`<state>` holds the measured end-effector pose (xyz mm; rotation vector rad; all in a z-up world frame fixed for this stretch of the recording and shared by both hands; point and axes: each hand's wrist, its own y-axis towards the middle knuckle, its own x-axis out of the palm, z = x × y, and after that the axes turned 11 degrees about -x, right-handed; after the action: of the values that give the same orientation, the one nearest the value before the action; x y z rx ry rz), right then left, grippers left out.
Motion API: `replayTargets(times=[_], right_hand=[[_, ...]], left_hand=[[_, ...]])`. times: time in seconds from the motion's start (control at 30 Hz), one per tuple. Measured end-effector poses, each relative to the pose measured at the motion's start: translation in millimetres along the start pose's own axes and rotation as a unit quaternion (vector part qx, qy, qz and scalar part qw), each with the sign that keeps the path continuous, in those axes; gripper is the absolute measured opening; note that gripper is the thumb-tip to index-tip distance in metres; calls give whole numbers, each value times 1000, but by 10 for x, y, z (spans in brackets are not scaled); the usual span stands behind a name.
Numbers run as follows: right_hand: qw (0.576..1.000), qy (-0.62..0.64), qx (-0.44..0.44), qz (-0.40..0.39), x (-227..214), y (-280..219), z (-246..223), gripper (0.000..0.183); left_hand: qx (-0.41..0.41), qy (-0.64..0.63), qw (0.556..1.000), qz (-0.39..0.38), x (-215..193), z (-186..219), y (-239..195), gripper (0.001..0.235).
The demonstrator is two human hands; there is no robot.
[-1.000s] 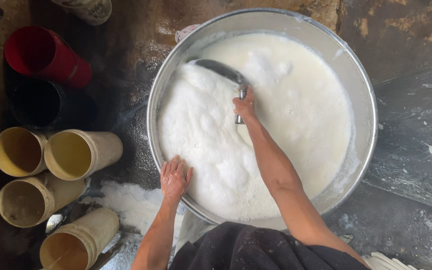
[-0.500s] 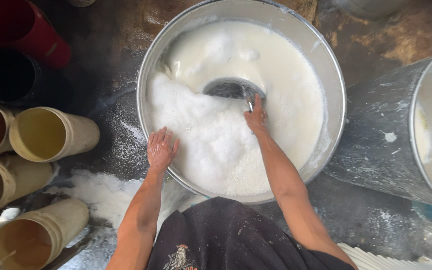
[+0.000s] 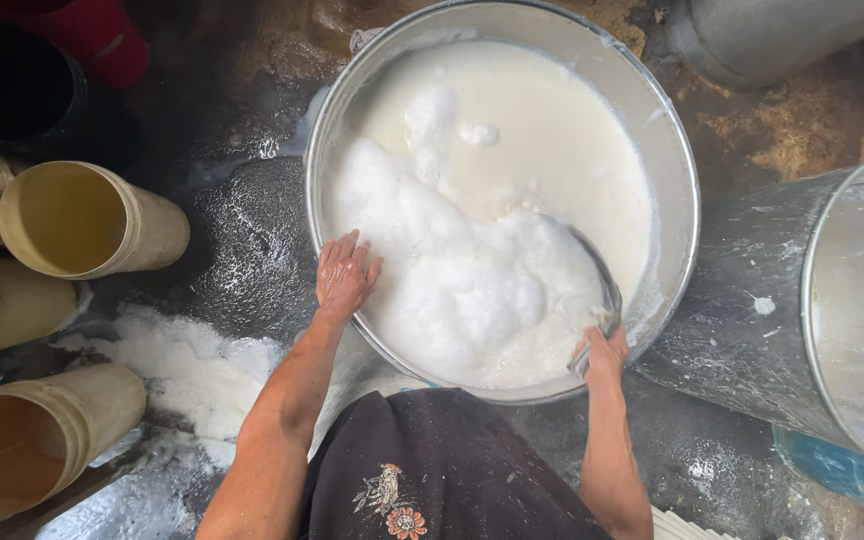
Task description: The person uses a large metal ladle to scoop a white curd-like substance from a large metal vat and transfers it into a smaller blue tub containing liquid. The person repeats this scooping and transferring action multiple times throughout the clip.
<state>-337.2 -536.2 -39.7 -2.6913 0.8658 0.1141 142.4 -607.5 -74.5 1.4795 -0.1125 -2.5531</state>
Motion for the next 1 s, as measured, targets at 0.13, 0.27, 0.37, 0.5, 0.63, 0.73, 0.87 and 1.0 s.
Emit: replayTargets(times=[0.13,0.27,0.37,0.5,0.63,0.73,0.87,1.0], right_hand=[[977,170,117,48,-127,-180,293,32],[933,320,164,-8,205,-73,559,15],[909,368,194,0,581,130,664,15],[902,383,192,-42,1126,543,670,9],[905,371,199,-66,1725,1065,606,10],[899,368,220,-87,2202,1460,510,6],[932,295,172,-118,2823,1887,229,11],[977,146,45,-147,3318,1999,-118,37]], left_hand=[[-6,1,1000,-9,-31,18,14,42],[4,5,1000,-11,-25,2,35,41],[6,4,1000,-12,-33,-20,-2,40],[11,1,1000,-7,-68,8,20,39],[8,11,1000,-14,-113,45,36,38],[-5,18,999,-30,-138,65,50,36],[-4,32,999,-28,-142,85,70,37],[-24,40,998,-38,-125,92,76,38]])
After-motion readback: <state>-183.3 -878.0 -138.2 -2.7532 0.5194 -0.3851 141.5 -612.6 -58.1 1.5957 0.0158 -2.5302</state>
